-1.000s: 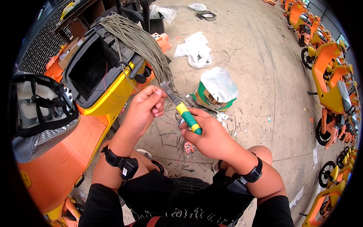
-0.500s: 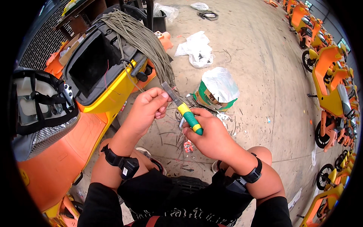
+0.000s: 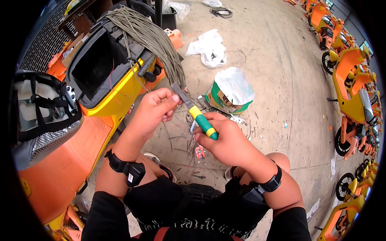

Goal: The person sits on the floor and uses wire cutters to trim and strip a bundle of wires from a scooter's harness, then twists the exposed wire ends together by hand.

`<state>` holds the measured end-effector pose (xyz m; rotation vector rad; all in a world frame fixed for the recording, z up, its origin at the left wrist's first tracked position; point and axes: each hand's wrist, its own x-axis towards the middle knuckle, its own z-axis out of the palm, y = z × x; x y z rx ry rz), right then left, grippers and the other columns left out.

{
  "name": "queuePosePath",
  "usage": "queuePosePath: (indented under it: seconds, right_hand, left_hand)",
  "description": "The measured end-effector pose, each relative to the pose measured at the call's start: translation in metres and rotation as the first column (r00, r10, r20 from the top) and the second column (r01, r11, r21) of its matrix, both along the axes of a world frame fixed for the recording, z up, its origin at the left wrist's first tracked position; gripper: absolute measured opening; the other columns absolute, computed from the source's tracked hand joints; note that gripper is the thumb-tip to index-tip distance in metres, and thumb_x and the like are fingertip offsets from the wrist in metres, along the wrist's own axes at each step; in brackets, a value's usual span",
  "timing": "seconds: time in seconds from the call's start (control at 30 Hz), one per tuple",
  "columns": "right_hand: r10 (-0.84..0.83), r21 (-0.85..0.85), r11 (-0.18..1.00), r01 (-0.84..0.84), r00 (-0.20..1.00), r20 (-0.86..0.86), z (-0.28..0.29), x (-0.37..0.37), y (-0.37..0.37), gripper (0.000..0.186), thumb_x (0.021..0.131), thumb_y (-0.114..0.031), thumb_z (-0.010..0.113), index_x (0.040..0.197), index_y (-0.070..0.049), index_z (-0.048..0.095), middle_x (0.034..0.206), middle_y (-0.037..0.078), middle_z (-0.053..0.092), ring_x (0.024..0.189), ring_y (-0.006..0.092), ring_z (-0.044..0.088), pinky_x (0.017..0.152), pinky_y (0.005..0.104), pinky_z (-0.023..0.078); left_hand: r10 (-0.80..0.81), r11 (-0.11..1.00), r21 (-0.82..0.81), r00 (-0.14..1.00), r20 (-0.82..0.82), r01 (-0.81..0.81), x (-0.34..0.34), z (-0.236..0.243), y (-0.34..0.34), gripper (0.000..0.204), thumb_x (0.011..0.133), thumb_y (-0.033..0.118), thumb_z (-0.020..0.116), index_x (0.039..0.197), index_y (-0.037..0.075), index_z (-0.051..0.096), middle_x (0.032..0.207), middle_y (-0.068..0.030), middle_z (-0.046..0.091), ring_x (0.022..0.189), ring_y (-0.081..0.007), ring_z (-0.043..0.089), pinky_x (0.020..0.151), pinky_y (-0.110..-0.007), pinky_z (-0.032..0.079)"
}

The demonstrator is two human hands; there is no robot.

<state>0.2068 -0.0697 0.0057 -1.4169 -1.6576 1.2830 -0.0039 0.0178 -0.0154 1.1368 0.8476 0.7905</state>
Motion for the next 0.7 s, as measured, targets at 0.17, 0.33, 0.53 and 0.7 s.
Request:
queuePosePath:
  seconds: [0.17,0.33,0.53,0.7]
  right_hand:
    - [0.012,-0.015,1.0,-0.012,1.0,-0.007,0.0003,0.0006,-0.0007,0.015,0.087,-0.007,0.07,0.098,0.003,0.069,0.117,0.014,0.061,0.101,0.0251,0.063,0.089,0.0336,0.05]
    - [0.012,-0.055,0.998,-0.013,1.0,-0.015,0.0003,0.0017,0.0008,0.015,0.087,-0.007,0.069,0.097,0.004,0.069,0.116,0.013,0.062,0.1,0.0248,0.063,0.089,0.0331,0.05]
    - [0.017,-0.068,0.997,-0.021,0.999,-0.049,0.0025,0.0031,0.0023,0.015,0.088,-0.008,0.069,0.098,0.004,0.068,0.109,0.011,0.063,0.092,0.0188,0.062,0.083,0.0305,0.049]
    - [-0.025,-0.278,0.96,-0.02,0.987,-0.159,0.0094,0.0032,0.0029,0.017,0.09,-0.009,0.068,0.104,0.002,0.068,0.095,0.004,0.067,0.087,0.0108,0.061,0.078,0.026,0.048]
  left_hand:
    - [-0.01,1.0,0.018,0.999,-0.05,0.011,-0.0006,0.0001,-0.0001,0.02,0.098,0.021,0.062,0.089,0.003,0.062,0.065,0.0047,0.048,0.056,-0.0035,0.04,0.052,-0.02,0.033]
    - [0.014,1.0,-0.01,0.999,-0.033,-0.014,0.0021,0.003,-0.0032,0.02,0.099,0.021,0.06,0.09,0.003,0.062,0.067,0.004,0.05,0.058,-0.0035,0.041,0.053,-0.02,0.033]
    - [0.014,0.999,-0.037,1.0,0.013,-0.013,0.0023,0.004,-0.0028,0.021,0.101,0.022,0.057,0.092,0.003,0.06,0.068,0.0041,0.047,0.058,-0.0036,0.039,0.054,-0.019,0.033]
    - [0.009,0.994,-0.114,0.991,0.136,0.006,-0.0005,0.0077,-0.0045,0.02,0.1,0.02,0.056,0.09,0.003,0.057,0.066,0.0058,0.04,0.056,-0.0039,0.035,0.054,-0.021,0.032]
